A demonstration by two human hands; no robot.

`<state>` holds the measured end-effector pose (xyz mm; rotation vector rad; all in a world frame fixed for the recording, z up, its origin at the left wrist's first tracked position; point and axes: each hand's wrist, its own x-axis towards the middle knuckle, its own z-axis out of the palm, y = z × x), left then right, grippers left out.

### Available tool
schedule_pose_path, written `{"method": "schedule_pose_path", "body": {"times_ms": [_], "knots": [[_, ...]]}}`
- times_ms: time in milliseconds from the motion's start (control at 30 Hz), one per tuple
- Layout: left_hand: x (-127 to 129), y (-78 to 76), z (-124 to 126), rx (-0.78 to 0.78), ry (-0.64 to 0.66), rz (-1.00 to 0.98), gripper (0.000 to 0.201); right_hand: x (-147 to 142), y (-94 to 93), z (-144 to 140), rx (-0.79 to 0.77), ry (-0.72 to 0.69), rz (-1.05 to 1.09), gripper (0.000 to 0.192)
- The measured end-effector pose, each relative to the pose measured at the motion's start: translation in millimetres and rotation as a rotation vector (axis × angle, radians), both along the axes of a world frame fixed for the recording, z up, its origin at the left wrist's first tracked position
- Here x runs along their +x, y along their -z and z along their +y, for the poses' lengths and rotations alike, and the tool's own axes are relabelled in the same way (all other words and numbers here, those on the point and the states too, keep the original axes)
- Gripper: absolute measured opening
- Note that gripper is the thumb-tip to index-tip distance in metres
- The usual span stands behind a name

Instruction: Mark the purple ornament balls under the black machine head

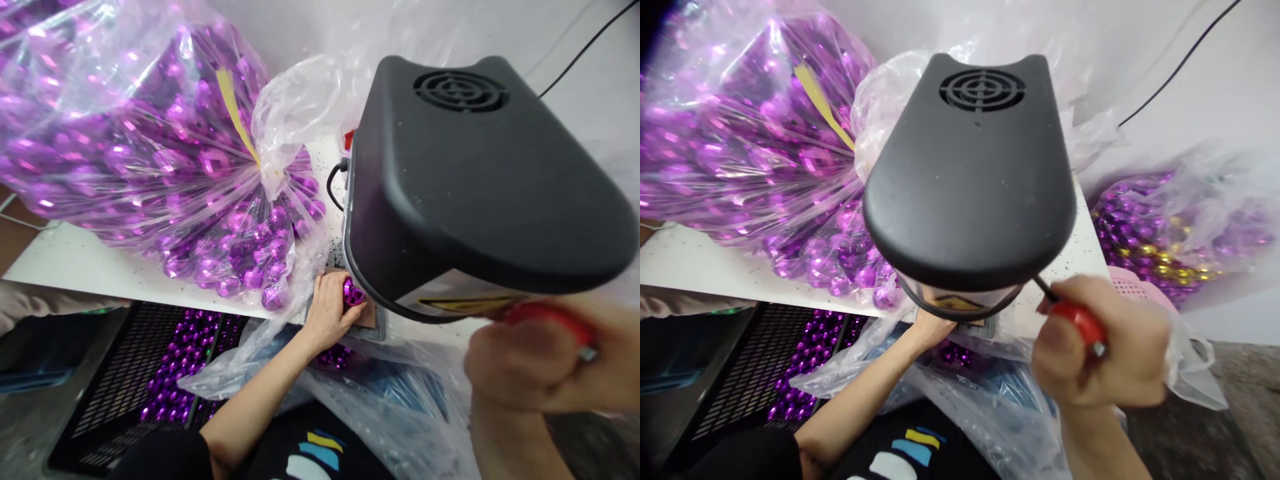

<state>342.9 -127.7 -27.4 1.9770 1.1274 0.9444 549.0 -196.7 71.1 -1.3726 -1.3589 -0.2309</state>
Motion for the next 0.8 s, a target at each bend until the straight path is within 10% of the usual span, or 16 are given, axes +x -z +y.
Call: {"method": "schedule_pose_path", "body": {"times_ms": [300, 500, 700, 800], "knots": [[-25.5, -9.4, -38.3, 0.125, 0.117, 0.001, 0.055, -2.5, -79.6, 75.5, 0.033, 0.015, 0.075, 0.041], [-51.8, -34.1, -67.9, 0.125, 0.220, 0.142, 0.073, -15.0, -87.1, 85.6, 0.089, -0.054, 0.134, 0.052], [-90.1, -23.4, -18.8, 0.271, -0.582, 0.220, 0.028, -15.1, -84.7, 86.0, 0.093, -0.037, 0.121, 0.037], [-96.2, -8.2, -1.0, 0.170, -0.559, 0.334, 0.038, -16.9, -84.5, 88.6, 0.107, -0.018, 0.153, 0.037]]}}
